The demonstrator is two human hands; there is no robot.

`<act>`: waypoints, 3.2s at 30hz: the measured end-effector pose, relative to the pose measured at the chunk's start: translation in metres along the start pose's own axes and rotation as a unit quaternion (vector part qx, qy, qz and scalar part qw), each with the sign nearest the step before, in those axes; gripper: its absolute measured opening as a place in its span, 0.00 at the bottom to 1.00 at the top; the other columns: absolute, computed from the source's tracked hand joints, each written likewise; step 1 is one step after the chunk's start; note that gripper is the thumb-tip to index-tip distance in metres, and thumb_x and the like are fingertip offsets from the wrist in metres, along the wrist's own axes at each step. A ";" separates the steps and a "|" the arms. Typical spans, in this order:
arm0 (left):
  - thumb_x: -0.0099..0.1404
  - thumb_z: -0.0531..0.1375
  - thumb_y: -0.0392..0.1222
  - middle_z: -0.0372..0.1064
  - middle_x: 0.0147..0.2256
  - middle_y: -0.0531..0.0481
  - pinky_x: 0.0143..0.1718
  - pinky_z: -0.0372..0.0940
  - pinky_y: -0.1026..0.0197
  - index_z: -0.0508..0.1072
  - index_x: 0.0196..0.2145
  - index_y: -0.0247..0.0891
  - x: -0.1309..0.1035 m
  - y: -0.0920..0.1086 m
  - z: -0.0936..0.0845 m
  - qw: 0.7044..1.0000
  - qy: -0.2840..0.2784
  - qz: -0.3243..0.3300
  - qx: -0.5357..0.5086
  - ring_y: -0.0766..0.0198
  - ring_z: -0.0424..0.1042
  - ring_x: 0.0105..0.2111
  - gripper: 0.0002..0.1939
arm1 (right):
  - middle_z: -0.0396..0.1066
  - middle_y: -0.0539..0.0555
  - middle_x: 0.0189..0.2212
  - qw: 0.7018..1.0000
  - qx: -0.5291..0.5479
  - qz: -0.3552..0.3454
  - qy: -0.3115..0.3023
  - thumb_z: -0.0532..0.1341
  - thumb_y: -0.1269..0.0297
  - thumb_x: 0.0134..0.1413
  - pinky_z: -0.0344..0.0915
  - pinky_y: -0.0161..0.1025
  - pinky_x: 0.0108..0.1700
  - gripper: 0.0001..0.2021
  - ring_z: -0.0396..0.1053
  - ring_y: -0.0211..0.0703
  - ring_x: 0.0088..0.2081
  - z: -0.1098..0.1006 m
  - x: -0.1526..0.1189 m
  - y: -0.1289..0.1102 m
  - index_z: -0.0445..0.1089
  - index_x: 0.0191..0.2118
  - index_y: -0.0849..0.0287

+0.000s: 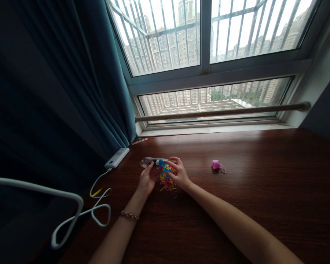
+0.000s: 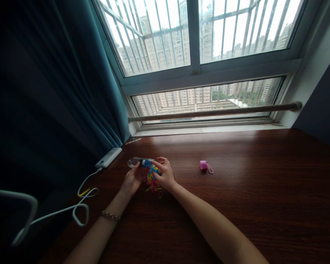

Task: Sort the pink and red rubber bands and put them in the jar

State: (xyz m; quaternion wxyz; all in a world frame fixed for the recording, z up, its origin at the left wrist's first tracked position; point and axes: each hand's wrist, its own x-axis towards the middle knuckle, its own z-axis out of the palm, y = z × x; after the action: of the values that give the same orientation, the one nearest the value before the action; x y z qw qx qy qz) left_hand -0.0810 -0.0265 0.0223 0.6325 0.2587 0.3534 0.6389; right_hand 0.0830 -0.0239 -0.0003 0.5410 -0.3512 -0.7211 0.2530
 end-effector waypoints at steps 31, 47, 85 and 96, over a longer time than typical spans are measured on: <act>0.50 0.64 0.41 0.69 0.28 0.55 0.26 0.66 0.66 0.66 0.35 0.37 -0.001 0.010 0.003 0.989 0.040 0.142 0.018 0.68 0.70 0.25 0.15 | 0.69 0.52 0.30 0.997 0.043 0.059 0.017 0.65 0.61 0.44 0.56 0.42 0.46 0.04 0.63 0.45 0.41 0.009 0.004 0.015 0.75 0.26 0.53; 0.47 0.65 0.34 0.69 0.39 0.51 0.43 0.62 0.67 0.67 0.42 0.40 -0.018 0.010 0.022 0.950 0.000 0.259 0.174 0.66 0.69 0.38 0.23 | 0.72 0.51 0.34 0.996 -0.003 0.083 0.039 0.61 0.71 0.46 0.57 0.39 0.44 0.08 0.63 0.45 0.40 0.002 0.002 0.010 0.74 0.34 0.54; 0.52 0.63 0.41 0.72 0.31 0.51 0.33 0.68 0.61 0.66 0.37 0.36 -0.005 -0.001 0.005 0.996 -0.014 0.070 0.049 0.64 0.73 0.30 0.15 | 0.62 0.50 0.43 0.994 0.025 0.050 -0.095 0.61 0.64 0.49 0.50 0.45 0.53 0.10 0.56 0.46 0.49 0.001 0.006 0.010 0.73 0.39 0.48; 0.51 0.64 0.41 0.69 0.33 0.52 0.32 0.66 0.64 0.66 0.37 0.38 -0.009 -0.007 0.009 0.980 -0.013 0.152 0.127 0.67 0.71 0.29 0.16 | 0.64 0.52 0.32 0.985 0.129 0.117 -0.010 0.62 0.59 0.47 0.61 0.38 0.41 0.09 0.64 0.42 0.37 0.004 0.007 0.012 0.75 0.26 0.57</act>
State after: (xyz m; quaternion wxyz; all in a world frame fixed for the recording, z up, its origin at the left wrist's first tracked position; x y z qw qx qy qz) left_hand -0.0687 -0.0344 0.0233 0.4945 0.3959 0.3795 0.6743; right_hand 0.0809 -0.0112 -0.0058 0.5410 -0.3581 -0.6419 0.4087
